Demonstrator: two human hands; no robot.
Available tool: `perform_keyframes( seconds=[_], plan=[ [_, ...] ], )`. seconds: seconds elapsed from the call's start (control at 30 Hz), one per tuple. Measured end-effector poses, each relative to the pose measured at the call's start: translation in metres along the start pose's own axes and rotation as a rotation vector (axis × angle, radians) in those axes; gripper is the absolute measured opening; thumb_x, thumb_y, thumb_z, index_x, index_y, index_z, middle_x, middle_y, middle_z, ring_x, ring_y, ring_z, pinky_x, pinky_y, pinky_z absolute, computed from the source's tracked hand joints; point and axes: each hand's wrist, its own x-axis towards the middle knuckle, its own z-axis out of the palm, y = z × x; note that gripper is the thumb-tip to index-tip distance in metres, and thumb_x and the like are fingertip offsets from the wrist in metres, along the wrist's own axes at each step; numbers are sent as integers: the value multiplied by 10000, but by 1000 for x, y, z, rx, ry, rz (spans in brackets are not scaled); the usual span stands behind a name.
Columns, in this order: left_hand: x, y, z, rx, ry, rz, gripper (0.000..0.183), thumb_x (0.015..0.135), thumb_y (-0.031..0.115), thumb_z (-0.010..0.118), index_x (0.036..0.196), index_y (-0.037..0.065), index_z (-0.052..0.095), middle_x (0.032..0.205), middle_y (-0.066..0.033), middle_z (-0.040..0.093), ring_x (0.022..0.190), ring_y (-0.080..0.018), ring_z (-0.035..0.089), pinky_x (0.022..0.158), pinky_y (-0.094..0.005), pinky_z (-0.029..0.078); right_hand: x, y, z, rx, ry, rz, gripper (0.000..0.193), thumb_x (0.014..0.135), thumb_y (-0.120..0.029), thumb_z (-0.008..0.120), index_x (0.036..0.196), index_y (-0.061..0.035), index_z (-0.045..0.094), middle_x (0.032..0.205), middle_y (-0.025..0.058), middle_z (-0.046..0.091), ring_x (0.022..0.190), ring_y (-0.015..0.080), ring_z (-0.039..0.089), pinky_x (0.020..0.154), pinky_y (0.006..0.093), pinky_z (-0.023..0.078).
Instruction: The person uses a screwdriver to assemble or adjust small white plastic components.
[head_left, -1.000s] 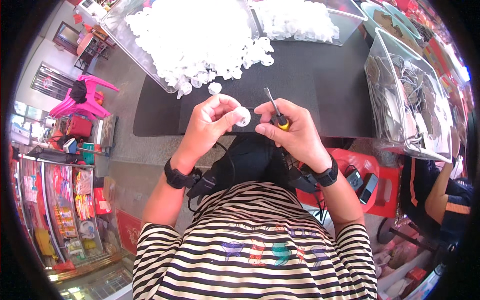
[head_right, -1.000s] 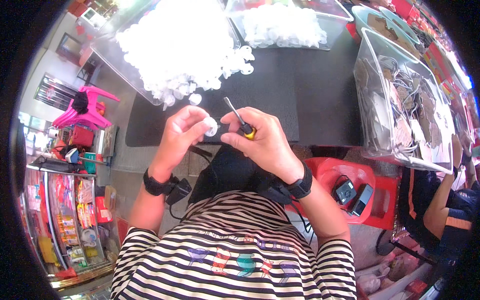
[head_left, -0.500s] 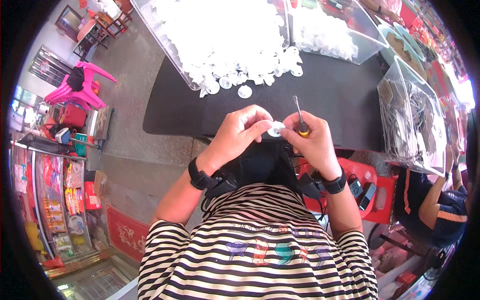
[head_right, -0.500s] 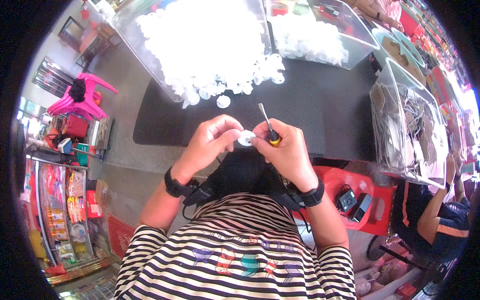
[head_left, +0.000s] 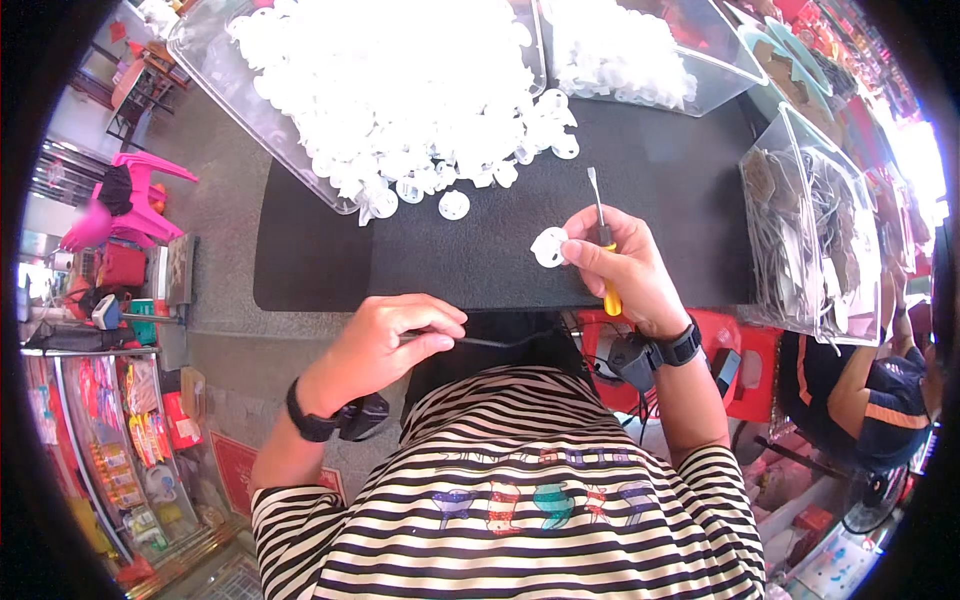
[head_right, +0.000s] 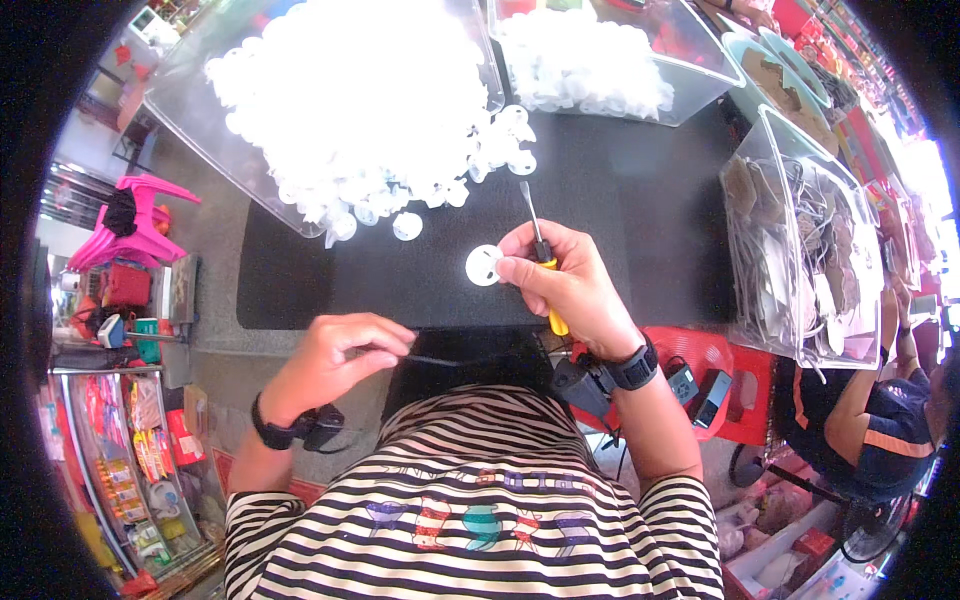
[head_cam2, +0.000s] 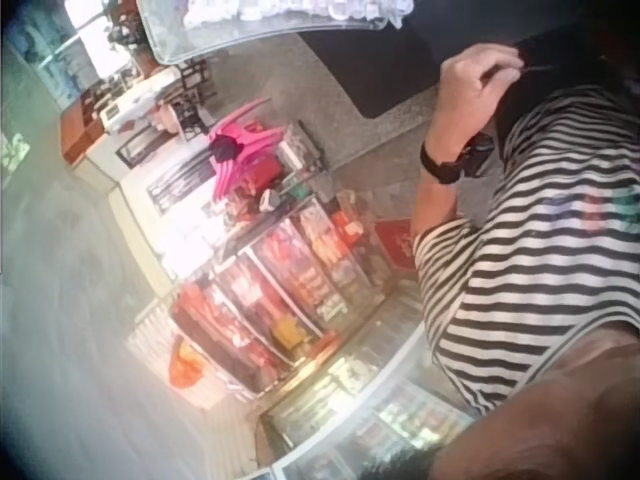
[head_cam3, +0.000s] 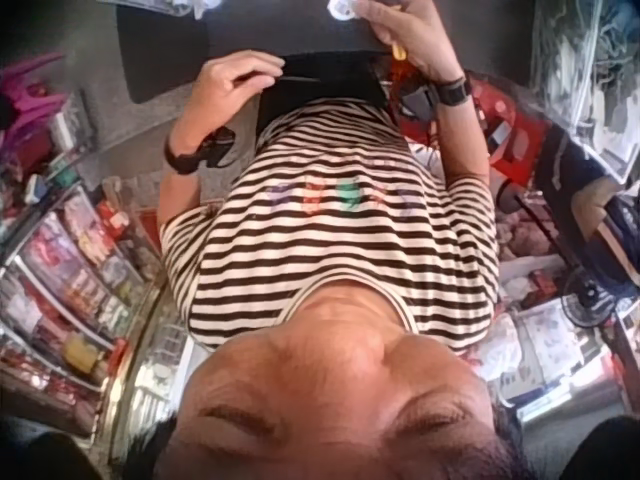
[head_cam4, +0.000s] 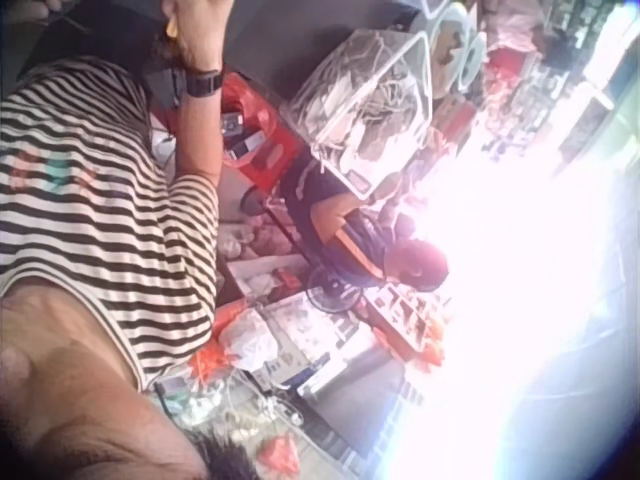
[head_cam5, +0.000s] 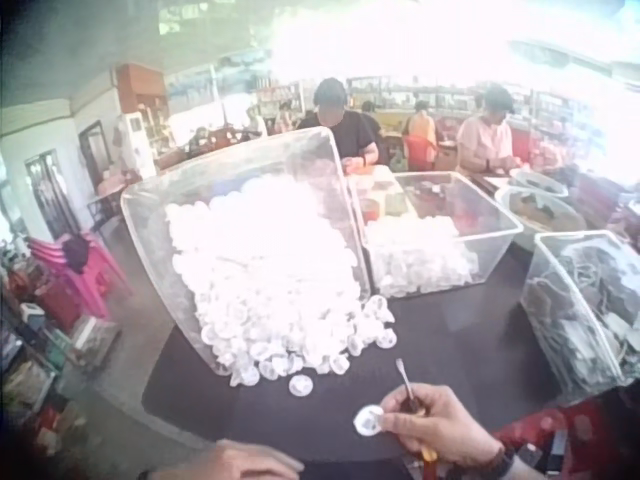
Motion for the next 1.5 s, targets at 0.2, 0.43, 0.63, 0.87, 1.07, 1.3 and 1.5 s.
perform_keyframes(
  seconds=[0.2,0.43,0.63,0.87,1.07,1.3,1.5],
  plan=[
    [-10,-2,-28,154,-248,-136,103,827,68,715,915,15,725,915,-121,728,826,-262,711,750,-327,558,16,-5,-5,-34,32,-41,86,919,-76,687,978,-26,648,732,-36,580,525,15,470,460,173,346],
    [46,21,-26,-277,148,-8,333,893,47,688,1217,5,619,1178,-127,667,1042,-191,666,884,-311,554,31,-11,6,-102,7,-51,101,912,-71,697,989,-24,653,742,-39,599,533,11,478,464,167,351],
    [110,5,-3,-503,75,43,471,904,37,683,1346,-11,526,1271,-114,615,1111,-148,612,925,-292,530,38,-14,4,-141,71,-166,102,904,-74,707,987,-42,657,724,-40,602,531,12,488,463,169,355],
    [141,-16,19,-801,155,52,320,922,17,661,1240,4,622,1109,-47,683,989,-105,637,899,-255,521,40,-13,-2,-149,192,-183,87,904,-82,710,934,-48,635,688,-44,586,521,15,483,459,175,351],
    [149,-33,24,-875,110,38,328,924,38,667,1248,16,616,1133,-64,669,1001,-117,640,895,-267,537,46,-16,-6,-223,208,-178,161,920,-101,686,1047,-33,612,760,-24,585,542,23,488,468,177,355],
    [149,-39,24,-882,108,13,302,948,54,635,1247,14,612,1129,-66,663,1010,-129,643,882,-276,562,41,0,-20,-259,378,-272,329,976,-156,583,1280,-51,511,890,10,580,590,36,483,504,186,384],
    [152,-50,27,-823,52,25,316,934,27,643,1249,11,614,1108,-62,670,991,-115,643,881,-269,552,38,7,-20,-478,258,-160,323,984,-108,543,1303,-65,516,908,18,592,650,68,547,599,223,449]
  ],
)
